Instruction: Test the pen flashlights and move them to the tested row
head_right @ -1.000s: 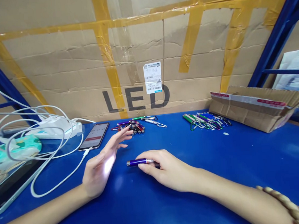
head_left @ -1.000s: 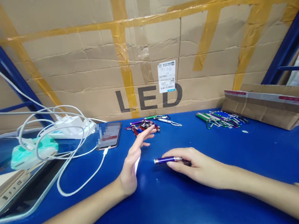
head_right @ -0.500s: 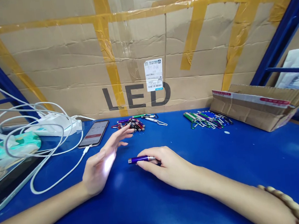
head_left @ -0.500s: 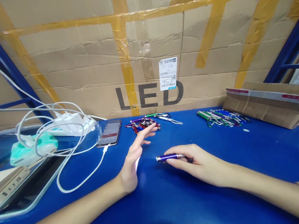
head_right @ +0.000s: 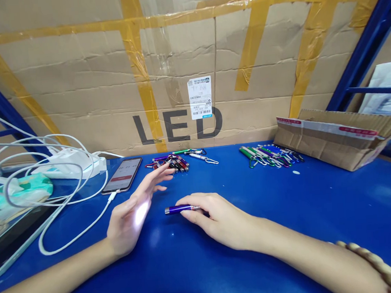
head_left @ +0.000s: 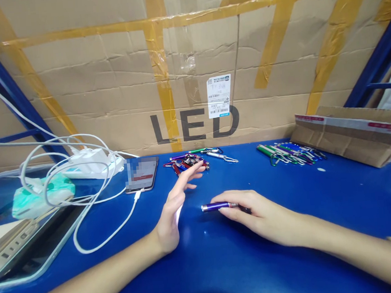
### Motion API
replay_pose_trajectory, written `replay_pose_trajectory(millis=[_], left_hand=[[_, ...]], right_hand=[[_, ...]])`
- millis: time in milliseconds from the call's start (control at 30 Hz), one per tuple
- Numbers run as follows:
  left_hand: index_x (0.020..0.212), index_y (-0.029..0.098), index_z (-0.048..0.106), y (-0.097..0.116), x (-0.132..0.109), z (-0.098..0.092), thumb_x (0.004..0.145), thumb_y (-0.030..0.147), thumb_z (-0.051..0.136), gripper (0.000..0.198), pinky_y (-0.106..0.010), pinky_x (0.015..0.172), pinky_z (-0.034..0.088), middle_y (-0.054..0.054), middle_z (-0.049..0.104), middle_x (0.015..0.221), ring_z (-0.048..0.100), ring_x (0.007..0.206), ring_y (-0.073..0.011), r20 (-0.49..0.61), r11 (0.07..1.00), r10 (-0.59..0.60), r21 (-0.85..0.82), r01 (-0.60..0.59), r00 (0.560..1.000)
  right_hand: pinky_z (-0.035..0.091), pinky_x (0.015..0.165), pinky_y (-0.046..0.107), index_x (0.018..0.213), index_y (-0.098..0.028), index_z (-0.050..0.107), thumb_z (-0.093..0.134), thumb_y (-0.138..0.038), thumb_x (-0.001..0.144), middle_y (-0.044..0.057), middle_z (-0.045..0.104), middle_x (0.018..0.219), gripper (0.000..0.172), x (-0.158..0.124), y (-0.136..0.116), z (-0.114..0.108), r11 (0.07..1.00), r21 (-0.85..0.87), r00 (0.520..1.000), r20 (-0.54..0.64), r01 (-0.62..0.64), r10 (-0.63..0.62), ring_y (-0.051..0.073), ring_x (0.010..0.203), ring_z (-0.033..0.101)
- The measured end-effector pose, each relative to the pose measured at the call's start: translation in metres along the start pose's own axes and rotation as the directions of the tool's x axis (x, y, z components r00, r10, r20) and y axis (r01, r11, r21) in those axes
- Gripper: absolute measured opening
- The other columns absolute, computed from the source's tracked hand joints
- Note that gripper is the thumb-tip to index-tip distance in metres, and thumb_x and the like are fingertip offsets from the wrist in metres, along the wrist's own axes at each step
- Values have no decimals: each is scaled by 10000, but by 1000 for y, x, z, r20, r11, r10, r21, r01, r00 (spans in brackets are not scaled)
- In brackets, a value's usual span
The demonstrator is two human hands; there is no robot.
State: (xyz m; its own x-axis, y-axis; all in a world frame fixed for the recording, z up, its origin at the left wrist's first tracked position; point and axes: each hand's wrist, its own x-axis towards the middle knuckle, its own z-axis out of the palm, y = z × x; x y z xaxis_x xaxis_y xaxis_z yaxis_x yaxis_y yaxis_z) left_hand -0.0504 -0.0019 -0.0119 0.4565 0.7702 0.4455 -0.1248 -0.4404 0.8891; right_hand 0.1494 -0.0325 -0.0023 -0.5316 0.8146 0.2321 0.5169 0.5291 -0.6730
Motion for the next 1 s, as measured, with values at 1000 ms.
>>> replay_pose_trajectory(millis=[1000], left_hand=[[1388, 233, 431, 2, -1, 0, 820, 434, 289, 618, -461, 1012, 244, -44, 457, 1451, 307, 1347, -348, 17, 1000, -1, 27, 1, 1000]], right_hand=[[486, 691, 260, 1073, -168, 675, 490, -318, 930, 42, 711, 922, 278, 0, -3, 1, 999, -12, 999, 6, -34, 34, 151, 724, 606]])
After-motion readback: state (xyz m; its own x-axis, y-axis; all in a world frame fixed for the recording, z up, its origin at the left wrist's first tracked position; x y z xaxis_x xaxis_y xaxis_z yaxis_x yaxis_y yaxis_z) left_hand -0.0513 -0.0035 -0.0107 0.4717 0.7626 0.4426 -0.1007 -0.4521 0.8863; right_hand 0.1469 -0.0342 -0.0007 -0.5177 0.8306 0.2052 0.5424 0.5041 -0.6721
